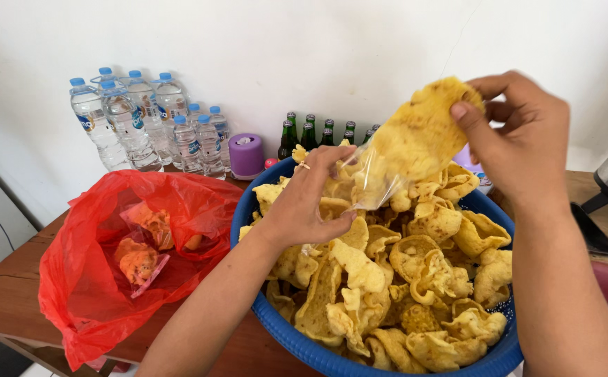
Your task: The person packs fried snacks from a blue basket into small clear plastic bags, folds the top, and seals each bag with a yellow stapler. Completed bags are placed into a red plastic bag on the table.
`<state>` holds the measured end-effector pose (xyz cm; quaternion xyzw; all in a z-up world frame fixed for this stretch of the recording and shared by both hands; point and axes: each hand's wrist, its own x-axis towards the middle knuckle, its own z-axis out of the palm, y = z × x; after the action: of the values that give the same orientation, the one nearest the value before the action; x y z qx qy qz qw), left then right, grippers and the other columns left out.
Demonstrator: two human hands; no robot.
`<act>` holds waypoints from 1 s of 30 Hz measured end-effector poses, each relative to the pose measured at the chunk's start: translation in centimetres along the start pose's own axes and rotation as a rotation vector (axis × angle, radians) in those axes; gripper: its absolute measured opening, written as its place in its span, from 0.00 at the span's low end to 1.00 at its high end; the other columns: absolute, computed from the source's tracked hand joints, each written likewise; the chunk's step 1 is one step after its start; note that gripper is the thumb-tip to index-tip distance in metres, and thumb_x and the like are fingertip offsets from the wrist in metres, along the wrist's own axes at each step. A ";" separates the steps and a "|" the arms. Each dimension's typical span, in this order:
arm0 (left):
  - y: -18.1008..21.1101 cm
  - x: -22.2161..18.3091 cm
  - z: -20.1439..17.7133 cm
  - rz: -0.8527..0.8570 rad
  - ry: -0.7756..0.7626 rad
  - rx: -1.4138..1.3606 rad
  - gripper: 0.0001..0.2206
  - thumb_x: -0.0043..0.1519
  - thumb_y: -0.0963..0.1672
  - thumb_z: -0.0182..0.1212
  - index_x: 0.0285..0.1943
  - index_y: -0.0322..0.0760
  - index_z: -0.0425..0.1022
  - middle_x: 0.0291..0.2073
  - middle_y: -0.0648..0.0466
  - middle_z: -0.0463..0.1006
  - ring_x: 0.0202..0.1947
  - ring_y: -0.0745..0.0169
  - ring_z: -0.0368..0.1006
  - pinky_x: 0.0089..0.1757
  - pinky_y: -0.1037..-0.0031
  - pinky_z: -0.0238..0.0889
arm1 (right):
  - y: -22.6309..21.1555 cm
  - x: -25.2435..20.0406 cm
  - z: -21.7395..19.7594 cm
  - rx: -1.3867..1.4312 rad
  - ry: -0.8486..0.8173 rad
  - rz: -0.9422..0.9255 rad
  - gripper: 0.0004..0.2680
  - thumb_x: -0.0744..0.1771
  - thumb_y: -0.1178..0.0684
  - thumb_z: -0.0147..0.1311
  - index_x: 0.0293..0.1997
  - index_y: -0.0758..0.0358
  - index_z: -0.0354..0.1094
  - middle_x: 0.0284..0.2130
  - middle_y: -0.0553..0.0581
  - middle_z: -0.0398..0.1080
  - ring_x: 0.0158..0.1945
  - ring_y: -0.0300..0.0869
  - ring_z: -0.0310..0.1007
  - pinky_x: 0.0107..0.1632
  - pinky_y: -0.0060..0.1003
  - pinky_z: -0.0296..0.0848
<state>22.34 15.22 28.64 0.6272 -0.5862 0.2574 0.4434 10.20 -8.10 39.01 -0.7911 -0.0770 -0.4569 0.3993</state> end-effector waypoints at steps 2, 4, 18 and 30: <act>0.0 -0.1 0.0 0.010 -0.018 0.016 0.39 0.54 0.44 0.71 0.74 0.38 0.54 0.59 0.45 0.69 0.49 0.51 0.68 0.52 0.64 0.67 | 0.7 -0.3 0.2 0.056 -0.044 -0.015 0.04 0.70 0.63 0.59 0.48 0.69 0.71 0.32 0.55 0.74 0.24 0.30 0.66 0.24 0.24 0.64; 0.0 -0.2 0.1 -0.011 -0.049 0.037 0.41 0.51 0.44 0.72 0.74 0.38 0.54 0.60 0.44 0.69 0.46 0.51 0.68 0.51 0.62 0.65 | 1.5 -0.2 0.2 0.097 -0.082 -0.020 0.06 0.70 0.62 0.60 0.51 0.70 0.70 0.34 0.55 0.75 0.27 0.31 0.68 0.27 0.25 0.66; -0.5 -1.1 -0.1 0.043 0.015 0.251 0.44 0.48 0.44 0.72 0.75 0.41 0.51 0.64 0.43 0.65 0.66 0.40 0.63 0.64 0.53 0.55 | 2.5 0.5 -0.1 0.479 -0.049 0.210 0.17 0.66 0.64 0.59 0.60 0.62 0.59 0.47 0.64 0.74 0.47 0.42 0.82 0.43 0.32 0.85; 0.7 -0.9 -0.1 0.083 -0.052 0.426 0.44 0.47 0.48 0.71 0.75 0.45 0.52 0.65 0.44 0.61 0.63 0.41 0.61 0.60 0.52 0.57 | 3.1 -0.5 -0.5 -0.174 -0.107 -0.024 0.06 0.68 0.62 0.64 0.47 0.71 0.71 0.39 0.59 0.77 0.39 0.34 0.76 0.39 0.26 0.73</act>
<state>21.51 15.79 28.05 0.6885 -0.5551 0.3772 0.2749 11.08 -10.40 37.01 -0.8451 -0.0678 -0.4239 0.3187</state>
